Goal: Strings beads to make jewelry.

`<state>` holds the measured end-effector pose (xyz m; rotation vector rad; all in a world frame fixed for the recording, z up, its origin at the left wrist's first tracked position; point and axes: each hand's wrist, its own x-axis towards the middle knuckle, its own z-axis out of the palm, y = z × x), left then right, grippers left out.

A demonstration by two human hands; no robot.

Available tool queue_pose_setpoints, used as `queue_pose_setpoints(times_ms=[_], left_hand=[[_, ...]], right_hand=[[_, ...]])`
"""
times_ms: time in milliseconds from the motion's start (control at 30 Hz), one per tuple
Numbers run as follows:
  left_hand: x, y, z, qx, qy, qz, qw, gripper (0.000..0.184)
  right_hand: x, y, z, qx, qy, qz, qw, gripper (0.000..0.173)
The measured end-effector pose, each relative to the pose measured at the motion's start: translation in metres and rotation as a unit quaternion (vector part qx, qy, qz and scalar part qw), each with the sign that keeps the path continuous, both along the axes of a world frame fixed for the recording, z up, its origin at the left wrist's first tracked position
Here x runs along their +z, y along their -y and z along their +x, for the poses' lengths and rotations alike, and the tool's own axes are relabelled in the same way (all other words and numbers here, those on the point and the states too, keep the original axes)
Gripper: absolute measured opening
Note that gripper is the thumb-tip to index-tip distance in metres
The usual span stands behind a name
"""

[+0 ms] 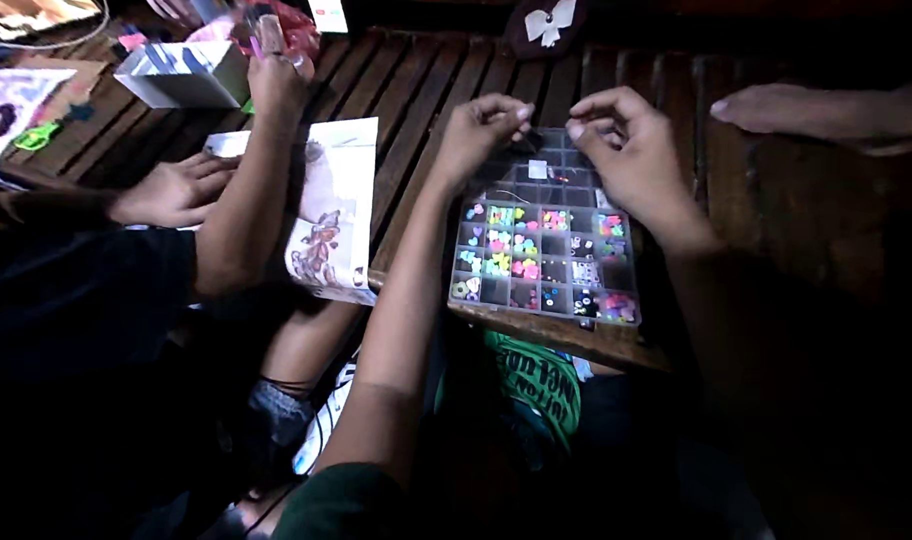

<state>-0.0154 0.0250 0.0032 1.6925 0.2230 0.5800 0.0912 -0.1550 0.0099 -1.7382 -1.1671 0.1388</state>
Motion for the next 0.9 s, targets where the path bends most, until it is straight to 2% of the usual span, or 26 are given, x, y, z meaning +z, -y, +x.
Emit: queue_pose_setpoints(times_ms=[133,367,533,700,800,900], left_hand=[[-0.001,-0.012,-0.002,0.080,0.004,-0.025,0.997,0.010],[-0.010,-0.029,-0.005,0.181,-0.032,-0.011,0.983,0.014],[-0.011,-0.032,-0.006,0.202,-0.025,-0.031,0.979,0.014],[-0.015,-0.034,-0.006,0.209,-0.029,-0.001,0.978,0.016],[-0.014,-0.035,-0.001,0.204,-0.025,0.003,0.979,0.015],[-0.011,-0.033,-0.002,0.202,-0.025,-0.010,0.979,0.014]], right_hand=[[0.000,0.000,0.002,-0.001,0.014,-0.005,1.000,0.027],[-0.003,-0.001,0.004,0.002,0.016,-0.039,0.999,0.028],[-0.005,-0.002,0.002,0.017,0.035,-0.048,0.998,0.028],[-0.003,0.000,-0.014,0.125,0.122,-0.068,0.982,0.019],[0.003,0.000,-0.031,0.213,0.155,-0.094,0.960,0.015],[0.003,0.000,-0.038,0.262,0.227,-0.111,0.931,0.014]])
